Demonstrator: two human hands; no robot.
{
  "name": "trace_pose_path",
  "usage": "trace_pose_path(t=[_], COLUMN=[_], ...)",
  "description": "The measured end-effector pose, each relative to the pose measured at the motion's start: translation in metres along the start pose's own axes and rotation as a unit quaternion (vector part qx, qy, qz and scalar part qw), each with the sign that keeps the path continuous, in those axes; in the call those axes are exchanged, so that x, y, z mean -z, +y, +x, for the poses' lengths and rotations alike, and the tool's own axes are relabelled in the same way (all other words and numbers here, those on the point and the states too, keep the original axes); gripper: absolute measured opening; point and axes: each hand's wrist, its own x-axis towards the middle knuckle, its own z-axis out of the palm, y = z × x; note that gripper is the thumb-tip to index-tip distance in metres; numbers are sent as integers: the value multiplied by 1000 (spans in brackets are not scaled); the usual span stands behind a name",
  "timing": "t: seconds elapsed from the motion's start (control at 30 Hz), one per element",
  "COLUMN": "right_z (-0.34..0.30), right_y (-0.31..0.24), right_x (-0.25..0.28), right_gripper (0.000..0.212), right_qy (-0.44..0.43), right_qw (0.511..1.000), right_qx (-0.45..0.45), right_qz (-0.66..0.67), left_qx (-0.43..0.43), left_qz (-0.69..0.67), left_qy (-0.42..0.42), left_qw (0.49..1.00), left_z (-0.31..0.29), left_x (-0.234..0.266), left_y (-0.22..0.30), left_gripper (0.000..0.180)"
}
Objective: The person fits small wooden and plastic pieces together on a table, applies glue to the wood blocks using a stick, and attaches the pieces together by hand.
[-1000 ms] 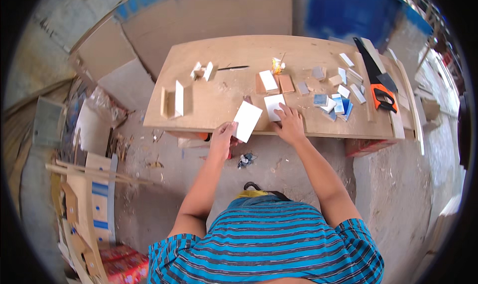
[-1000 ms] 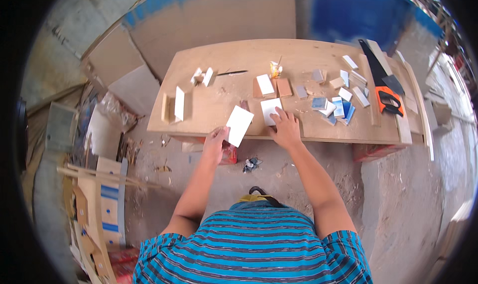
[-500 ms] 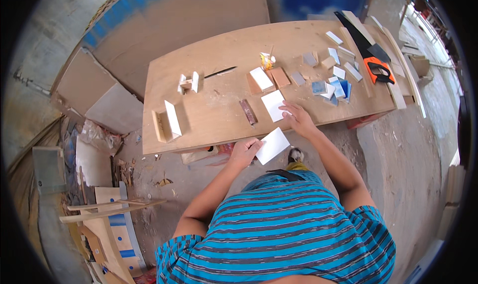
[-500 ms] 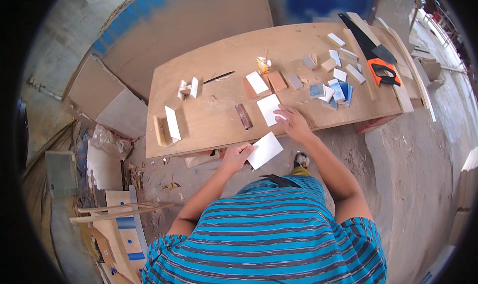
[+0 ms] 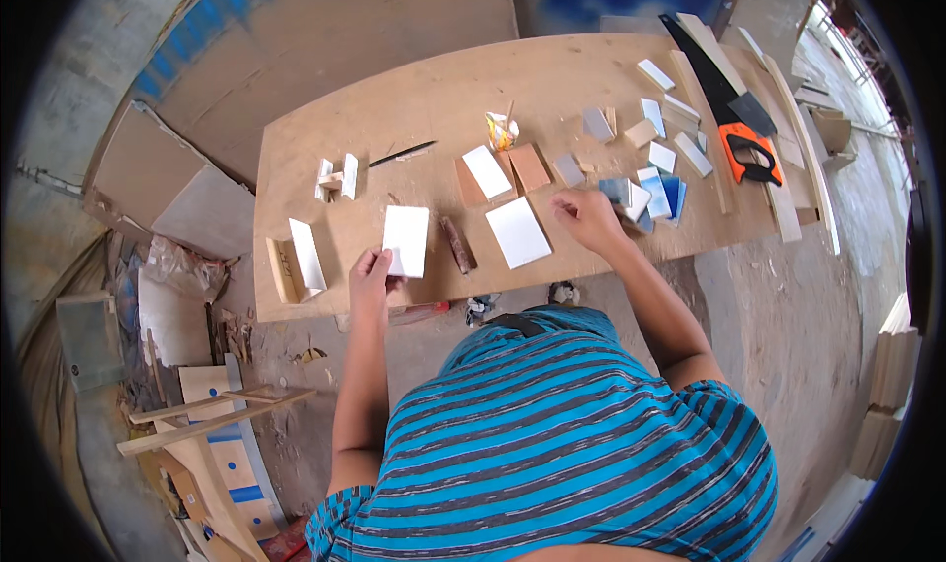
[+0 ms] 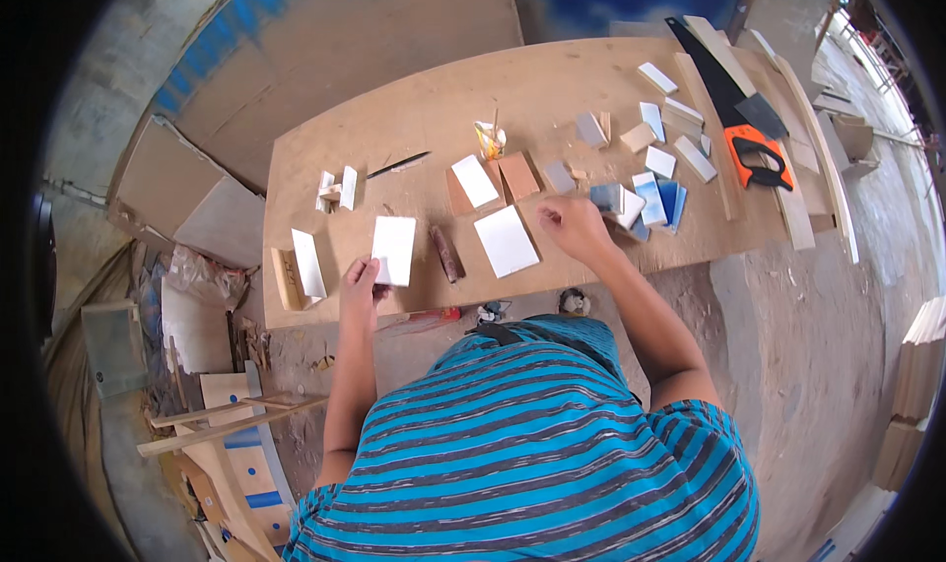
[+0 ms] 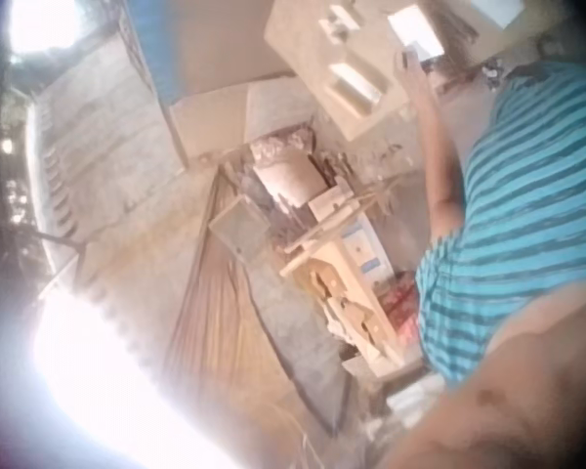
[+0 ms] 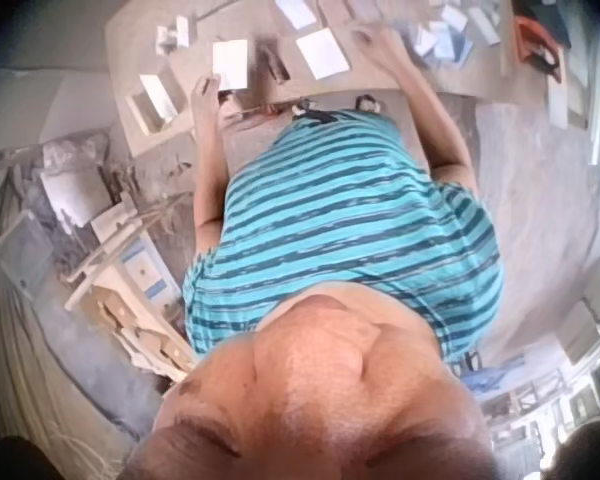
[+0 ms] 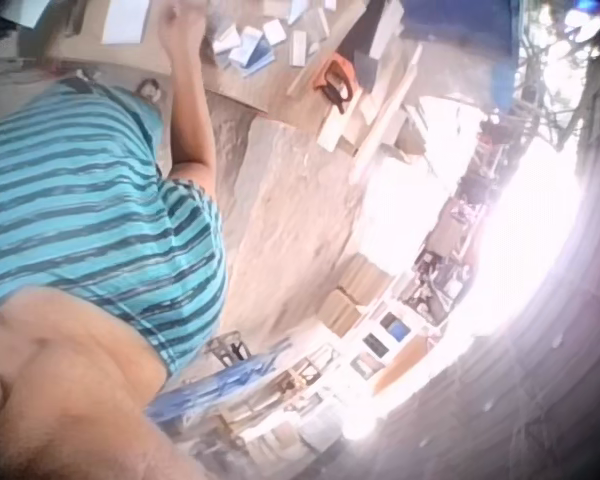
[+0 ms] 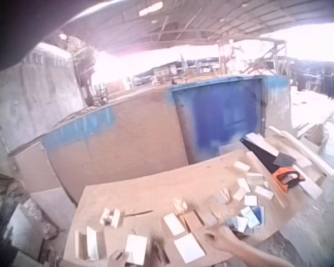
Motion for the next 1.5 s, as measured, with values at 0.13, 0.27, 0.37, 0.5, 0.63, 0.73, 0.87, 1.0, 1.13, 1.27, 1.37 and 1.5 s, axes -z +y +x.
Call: trace_pose_path(t=[0.13, 0.27, 0.37, 0.5, 0.63, 0.73, 0.87, 1.0, 1.13, 1.27, 1.37, 1.5], right_z=[17, 35, 59, 104, 141, 162, 193, 230, 255, 249, 209, 154], right_y=[3, 7, 5, 18, 7, -12, -29, 4, 11, 15, -28, -62], right_x=[4, 22, 44, 44, -2, -18, -11, 8, 44, 70, 89, 32], right_gripper=[16, 14, 14, 36, 79, 82, 72, 72, 72, 70, 50, 48], right_qy=[-40, -49, -40, -22, 34, -11, -145, -119, -105, 136, 119, -227], right_qw=[999, 996, 998, 999, 984, 990, 977, 964, 966, 959, 977, 956], right_qx=[30, 68, 40, 19, 145, 100, 7, -23, -40, 94, 141, 126], right_qz=[4, 0, 39, 46, -99, -102, -158, -239, -235, -230, -109, -135], left_qx=[5, -2, 11, 2, -32, -40, -57, -49, -56, -11, -13, -9], left_qz=[-63, -67, -46, 44, 88, 141, 197, 203, 197, 159, 172, 198], left_qy=[25, 38, 47, 58, 79, 93, 71, 45, 71, 65, 80, 103], left_qw=[998, 997, 998, 997, 992, 985, 976, 977, 976, 985, 982, 975], left_z=[53, 110, 147, 177, 195, 197, 194, 195, 192, 192, 189, 195], left_x=[-36, -67, -87, -112, -121, -124, -117, -121, -123, -118, -119, -122], left_y=[8, 9, 11, 20, 3, -1, -3, -2, 1, -2, 1, -5], left_gripper=[18, 25, 30, 34, 33, 33, 33, 33, 29, 23, 22, 24])
